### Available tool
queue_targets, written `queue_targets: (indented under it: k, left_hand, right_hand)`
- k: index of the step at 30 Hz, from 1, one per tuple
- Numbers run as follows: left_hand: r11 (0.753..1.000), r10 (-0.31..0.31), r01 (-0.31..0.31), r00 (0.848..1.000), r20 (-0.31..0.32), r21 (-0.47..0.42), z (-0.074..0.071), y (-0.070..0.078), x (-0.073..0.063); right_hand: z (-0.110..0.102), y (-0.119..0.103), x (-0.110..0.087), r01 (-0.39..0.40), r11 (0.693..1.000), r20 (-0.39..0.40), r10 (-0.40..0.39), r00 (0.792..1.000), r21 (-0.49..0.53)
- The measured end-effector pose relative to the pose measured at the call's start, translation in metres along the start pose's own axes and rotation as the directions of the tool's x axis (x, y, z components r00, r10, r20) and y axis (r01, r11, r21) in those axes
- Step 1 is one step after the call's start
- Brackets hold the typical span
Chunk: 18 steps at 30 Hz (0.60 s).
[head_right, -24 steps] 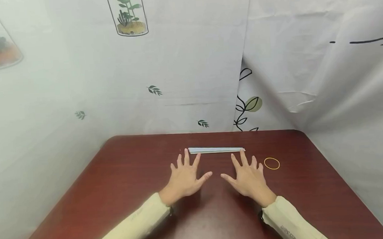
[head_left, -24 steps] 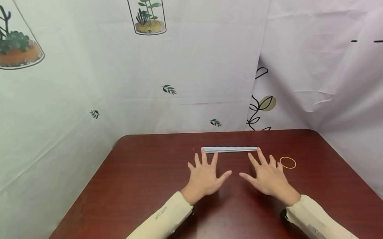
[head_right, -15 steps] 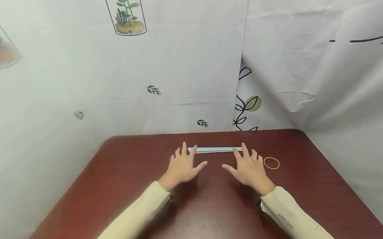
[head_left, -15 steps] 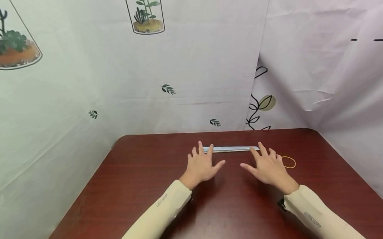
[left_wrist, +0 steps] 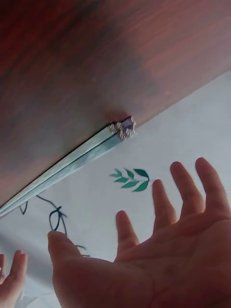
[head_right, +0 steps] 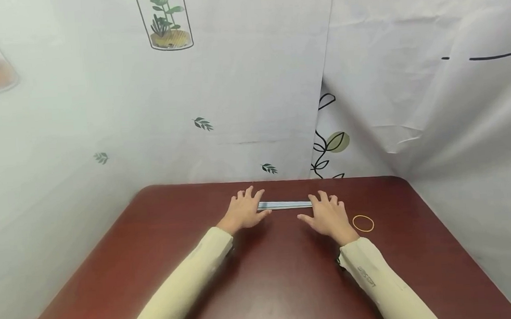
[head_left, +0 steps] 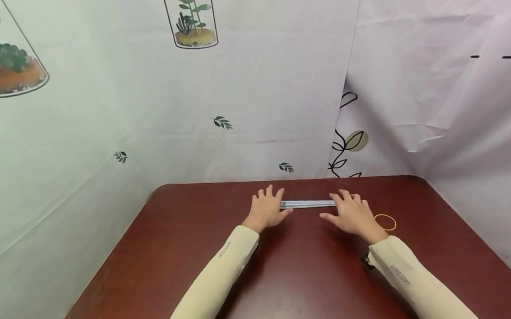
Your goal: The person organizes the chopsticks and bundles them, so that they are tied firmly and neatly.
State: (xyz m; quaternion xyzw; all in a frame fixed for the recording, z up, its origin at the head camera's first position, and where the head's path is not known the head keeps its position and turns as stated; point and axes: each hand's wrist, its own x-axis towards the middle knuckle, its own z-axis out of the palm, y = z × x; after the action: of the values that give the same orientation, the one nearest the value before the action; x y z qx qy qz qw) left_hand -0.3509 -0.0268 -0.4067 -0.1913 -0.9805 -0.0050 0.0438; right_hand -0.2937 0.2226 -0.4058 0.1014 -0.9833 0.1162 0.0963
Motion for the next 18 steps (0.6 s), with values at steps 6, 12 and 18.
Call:
queue_targets:
  k: [6,12,18]
  left_hand:
    - [0.999,0.019,-0.018,1.000,0.011,-0.040,0.014,-0.007,0.017]
    - [0.993,0.022,-0.017,0.999,0.038,-0.116,0.023,-0.017,0.030]
    - [0.966,0.054,-0.017,0.989,0.137,-0.258,0.023,-0.023,0.038]
  right_hand:
    - [0.013,0.015,0.018,0.032,1.000,-0.004,-0.032,0.999,0.001]
    - [0.021,0.030,0.038,0.039,0.988,0.027,-0.043,0.999,0.149]
    - [0.032,0.048,0.052,0.041,0.955,0.045,-0.057,0.997,0.295]
